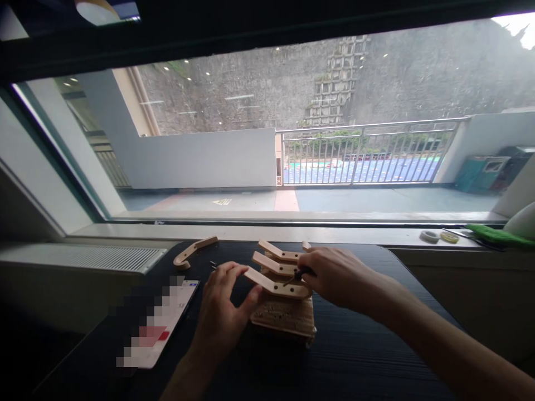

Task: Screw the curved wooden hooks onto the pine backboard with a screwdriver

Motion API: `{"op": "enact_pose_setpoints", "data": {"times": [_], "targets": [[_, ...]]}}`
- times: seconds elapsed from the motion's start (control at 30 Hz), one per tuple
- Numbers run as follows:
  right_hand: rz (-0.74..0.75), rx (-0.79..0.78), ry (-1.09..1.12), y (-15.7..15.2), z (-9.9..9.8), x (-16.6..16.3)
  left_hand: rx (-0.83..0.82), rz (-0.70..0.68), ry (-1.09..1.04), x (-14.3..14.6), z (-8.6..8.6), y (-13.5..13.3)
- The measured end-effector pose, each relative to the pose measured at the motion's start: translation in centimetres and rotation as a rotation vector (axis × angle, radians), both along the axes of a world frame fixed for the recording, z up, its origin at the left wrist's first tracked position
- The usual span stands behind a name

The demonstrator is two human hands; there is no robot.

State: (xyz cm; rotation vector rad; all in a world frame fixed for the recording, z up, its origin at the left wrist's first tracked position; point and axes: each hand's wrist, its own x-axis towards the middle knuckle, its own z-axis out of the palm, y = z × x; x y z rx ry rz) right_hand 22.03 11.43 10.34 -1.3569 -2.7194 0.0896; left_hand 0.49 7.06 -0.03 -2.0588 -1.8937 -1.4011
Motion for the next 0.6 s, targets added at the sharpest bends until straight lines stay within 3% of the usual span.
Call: {"op": "enact_pose_setpoints", "data": {"times": [0.13,0.27,0.47,0.6], "targets": [[0.067,-0.007,-0.075,0.5,0.1,-2.7,0.039,-0.048,-0.197,0.5,1.7,4.1],[0.097,-0.02,-0.111,0.7,-0.1,-3.7,0.011,-0.184,-0.313,0.2,0.2,6.7],[0.135,-0.126,-0.187,1.1,1.2,-4.8,-0.146,-0.171,-0.704,-0.1,-2.3,6.1],[0.234,-0.096,-0.279,1.8,1.7,-6.8,-0.246,-0.201,-0.765,0.6,-3.0,5.7]]}}
